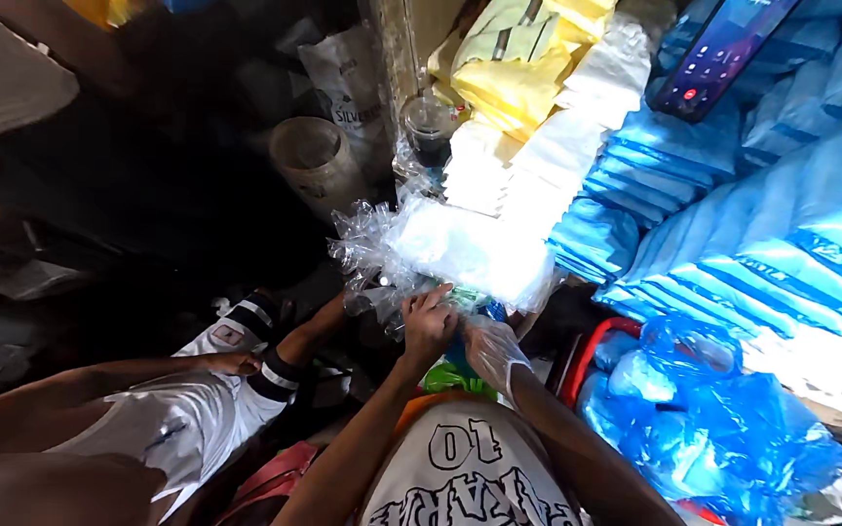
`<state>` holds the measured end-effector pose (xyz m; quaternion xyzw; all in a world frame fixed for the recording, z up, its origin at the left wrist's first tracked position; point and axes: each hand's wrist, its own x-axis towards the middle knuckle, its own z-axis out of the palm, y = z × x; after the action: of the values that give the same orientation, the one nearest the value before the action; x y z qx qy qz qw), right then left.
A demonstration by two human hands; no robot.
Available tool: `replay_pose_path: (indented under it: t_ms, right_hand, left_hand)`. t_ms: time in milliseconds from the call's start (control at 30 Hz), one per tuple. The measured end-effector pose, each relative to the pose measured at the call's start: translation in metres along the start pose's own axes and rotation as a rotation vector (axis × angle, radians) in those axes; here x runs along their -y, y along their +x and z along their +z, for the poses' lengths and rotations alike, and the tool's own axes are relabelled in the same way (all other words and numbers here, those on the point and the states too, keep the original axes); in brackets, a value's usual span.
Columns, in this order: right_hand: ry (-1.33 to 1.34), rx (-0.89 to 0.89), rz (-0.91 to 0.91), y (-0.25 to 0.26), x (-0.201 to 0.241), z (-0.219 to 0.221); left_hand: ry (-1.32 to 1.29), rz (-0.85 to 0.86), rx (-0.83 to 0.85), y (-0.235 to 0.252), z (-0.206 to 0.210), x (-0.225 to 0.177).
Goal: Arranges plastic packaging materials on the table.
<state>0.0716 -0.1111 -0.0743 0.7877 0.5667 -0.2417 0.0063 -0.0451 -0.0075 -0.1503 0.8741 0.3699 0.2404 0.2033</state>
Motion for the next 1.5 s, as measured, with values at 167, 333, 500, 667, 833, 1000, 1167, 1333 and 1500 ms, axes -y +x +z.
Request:
replay_pose_path:
  t_ms: [167,333,500,667,833,1000,1167,1333,1500]
  right_hand:
    - [-0.036,0.072,0.099,0.02,0.008,0.0]
    - [-0.022,0.094,0.061,0.016,0.004,-0.005]
    - [-0.039,0.052,0.039,0.009,0.0,-0.003]
    - [-0.026,0.029,0.029,0.013,0.001,-0.003]
    - [-0.012,0.019,0.102,0.033,0.0,0.003]
    - [-0.101,0.048,0.218,0.048,0.012,-0.004]
    - [-0.05,0.082,0.32,0.051,0.016,-0.008]
    - [-0.072,0.089,0.273,0.051,0.009,0.001]
    - [0.02,0.093,0.195,0.047,-0.004,-0.002]
  left_hand:
    - [0.047,-0.018,-0.005,0.0,0.001,-0.005]
    - [0.141,-0.056,0.039,-0.002,0.0,0.004]
    - [0.219,-0.004,0.059,-0.001,0.007,0.007]
    - [0.152,0.016,-0.017,0.003,0.005,0.004]
    - [0.093,-0.018,0.027,-0.001,-0.008,-0.007]
    - [-0.023,-0.067,0.049,-0.012,-0.022,-0.018]
    - [-0.301,-0.088,-0.004,-0.015,-0.041,-0.026]
    - [-0.561,-0.122,0.075,-0.004,-0.085,-0.039]
    - [-0.633,-0.155,0.061,0.015,-0.142,-0.039]
